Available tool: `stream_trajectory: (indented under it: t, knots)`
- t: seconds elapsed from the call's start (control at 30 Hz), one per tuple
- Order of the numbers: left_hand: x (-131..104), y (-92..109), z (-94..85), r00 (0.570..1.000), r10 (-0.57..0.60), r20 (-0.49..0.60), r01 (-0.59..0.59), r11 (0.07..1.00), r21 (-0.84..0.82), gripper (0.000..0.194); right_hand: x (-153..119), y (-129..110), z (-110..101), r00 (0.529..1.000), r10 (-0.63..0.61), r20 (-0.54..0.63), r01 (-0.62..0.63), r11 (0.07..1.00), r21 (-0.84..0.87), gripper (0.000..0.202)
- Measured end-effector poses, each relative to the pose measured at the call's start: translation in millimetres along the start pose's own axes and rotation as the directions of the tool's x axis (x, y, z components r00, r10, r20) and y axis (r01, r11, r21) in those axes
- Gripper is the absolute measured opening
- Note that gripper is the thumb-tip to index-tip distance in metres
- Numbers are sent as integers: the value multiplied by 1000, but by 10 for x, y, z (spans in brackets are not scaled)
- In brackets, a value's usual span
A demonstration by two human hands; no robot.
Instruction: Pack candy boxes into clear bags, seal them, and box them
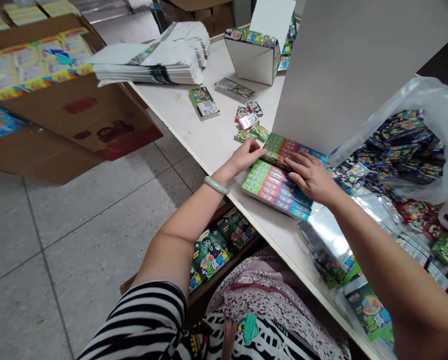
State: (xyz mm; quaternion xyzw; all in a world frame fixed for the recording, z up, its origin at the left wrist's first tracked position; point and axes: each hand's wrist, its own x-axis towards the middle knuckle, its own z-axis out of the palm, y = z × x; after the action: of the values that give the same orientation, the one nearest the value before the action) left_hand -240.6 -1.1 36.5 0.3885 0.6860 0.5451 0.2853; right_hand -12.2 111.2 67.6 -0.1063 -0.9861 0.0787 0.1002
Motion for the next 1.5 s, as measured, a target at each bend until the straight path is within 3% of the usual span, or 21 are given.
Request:
stream_trajectory:
  t: [0.13, 0.23, 0.37, 0.43, 0.5, 0.57, 0.63, 0.7, 0.77, 0.83, 0.9, 0.97, 1.03, 1.1, 1.17, 1.2, 1.27, 1.37, 1.43, 1.5]
  knots:
    - [10, -61, 79, 993, -114, -2, 114, 993, -6, 27, -21, 26, 108, 996, 42, 81, -42, 999, -6, 57]
    - [22, -70, 106, 973, -219, 65, 225, 969, -104, 31, 3, 2, 160, 991, 57, 118, -58, 998, 10, 60]
    - [36, -25, 113, 967, -220, 132, 243, 949, -202, 37, 30, -4, 156, 989, 83, 121, -92, 993, 69, 64]
    - [19, -24, 88, 971, -213, 106, 229, 958, -172, 38, -3, 35, 101, 992, 107, 72, -117, 983, 141, 65]
    - [-25, -63, 30, 986, -165, 33, 167, 981, -94, 38, -98, 97, 22, 983, 171, -68, -152, 962, 227, 66]
    - [-90, -127, -50, 999, -33, -14, 33, 999, 34, 42, -248, 149, -40, 922, 292, -254, -219, 935, 278, 68]
    - [-158, -180, -122, 991, 122, 63, -132, 971, 199, 54, -407, 153, -45, 874, 368, -317, -294, 920, 260, 69]
    - [-205, -187, -160, 953, 188, 237, -265, 897, 354, 66, -521, 97, 11, 914, 360, -187, -327, 927, 186, 70]
    - [-222, -148, -159, 906, 150, 397, -341, 813, 472, 73, -566, 13, 91, 952, 305, 25, -306, 942, 135, 72]
    - [-224, -88, -140, 878, 96, 469, -374, 748, 549, 78, -560, -44, 147, 951, 275, 140, -294, 945, 144, 76]
    - [-240, -43, -130, 872, 74, 484, -378, 730, 570, 80, -550, -33, 149, 952, 261, 160, -291, 935, 204, 78]
    - [-272, -33, -149, 877, 79, 475, -357, 769, 530, 82, -568, 57, 89, 957, 277, 84, -289, 904, 315, 76]
    - [-277, -39, -202, 906, 103, 409, -293, 852, 434, 83, -608, 203, -31, 910, 399, -112, -304, 826, 474, 73]
    - [-201, 7, -268, 958, 139, 250, -206, 942, 265, 77, -614, 360, -207, 748, 597, -290, -299, 693, 656, 71]
    - [-21, 178, -305, 985, 155, 75, -159, 986, 48, 64, -517, 489, -430, 599, 739, -307, -239, 531, 813, 66]
    - [101, 320, -301, 987, 160, 29, -158, 986, -48, 58, -419, 534, -554, 580, 770, -267, -201, 452, 869, 64]
    - [365, 692, -240, 987, 150, 53, -139, 976, -169, 54, -151, 574, -811, 614, 774, -156, -145, 305, 941, 63]
    - [653, 1279, -100, 990, 29, 139, 9, 965, -264, 73, 236, 501, -1148, 688, 726, 15, -150, 121, 981, 68]
    - [674, 1526, -65, 983, -38, 182, 97, 940, -326, 84, 322, 389, -1290, 716, 694, 72, -165, 68, 984, 68]
    - [532, 1581, -123, 967, -72, 244, 158, 923, -351, 91, 219, 259, -1331, 770, 630, 97, -179, 67, 982, 67]
